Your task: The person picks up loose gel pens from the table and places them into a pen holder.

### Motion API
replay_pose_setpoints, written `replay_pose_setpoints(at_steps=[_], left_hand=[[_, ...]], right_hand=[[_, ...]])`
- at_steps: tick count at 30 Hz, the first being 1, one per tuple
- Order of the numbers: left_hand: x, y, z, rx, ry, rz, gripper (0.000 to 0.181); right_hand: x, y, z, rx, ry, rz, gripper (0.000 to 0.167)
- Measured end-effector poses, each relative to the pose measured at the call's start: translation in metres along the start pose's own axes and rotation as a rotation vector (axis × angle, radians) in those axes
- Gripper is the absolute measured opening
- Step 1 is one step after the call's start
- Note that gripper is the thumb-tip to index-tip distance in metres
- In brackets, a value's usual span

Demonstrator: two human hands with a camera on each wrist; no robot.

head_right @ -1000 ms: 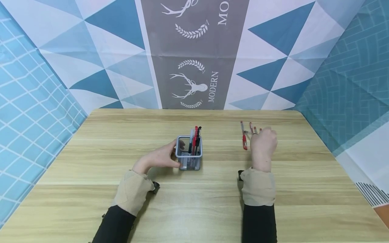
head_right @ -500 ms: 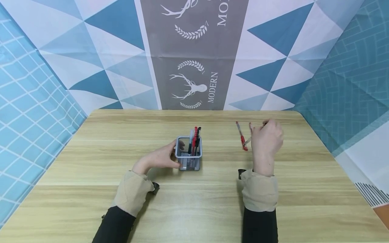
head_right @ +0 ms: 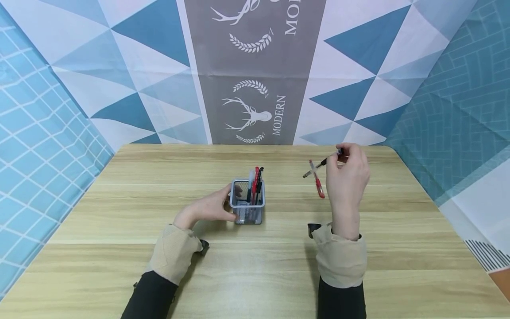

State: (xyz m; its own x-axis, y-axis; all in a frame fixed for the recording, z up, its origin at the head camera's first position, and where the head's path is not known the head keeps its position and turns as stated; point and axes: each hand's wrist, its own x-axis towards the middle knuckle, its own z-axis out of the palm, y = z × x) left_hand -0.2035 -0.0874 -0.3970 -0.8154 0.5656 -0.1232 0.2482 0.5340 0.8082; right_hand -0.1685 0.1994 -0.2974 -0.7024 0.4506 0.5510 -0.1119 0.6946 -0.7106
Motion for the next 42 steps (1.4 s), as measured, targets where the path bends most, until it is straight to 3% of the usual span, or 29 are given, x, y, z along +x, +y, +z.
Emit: replay_pose_setpoints(at_steps=[5, 21, 32, 42], left_hand=[[-0.001, 0.0, 0.0, 0.014, 0.005, -0.012, 0.077], [0.0, -0.001, 0.0, -0.017, -0.004, 0.009, 0.075], [0.0, -0.001, 0.0, -0.016, -0.003, 0.013, 0.075], [0.001, -0.004, 0.0, -0.008, 0.001, 0.024, 0.079]], right_hand=[[-0.003, -0.007, 0.002, 0.055, -0.007, -0.035, 0.027], [-0.016, -0.024, 0.021, 0.303, -0.165, -0.179, 0.026], [-0.032, -0.036, 0.039, 0.302, -0.322, -0.24, 0.027], [-0.05, -0.047, 0.065, 0.212, -0.441, -0.345, 0.025]])
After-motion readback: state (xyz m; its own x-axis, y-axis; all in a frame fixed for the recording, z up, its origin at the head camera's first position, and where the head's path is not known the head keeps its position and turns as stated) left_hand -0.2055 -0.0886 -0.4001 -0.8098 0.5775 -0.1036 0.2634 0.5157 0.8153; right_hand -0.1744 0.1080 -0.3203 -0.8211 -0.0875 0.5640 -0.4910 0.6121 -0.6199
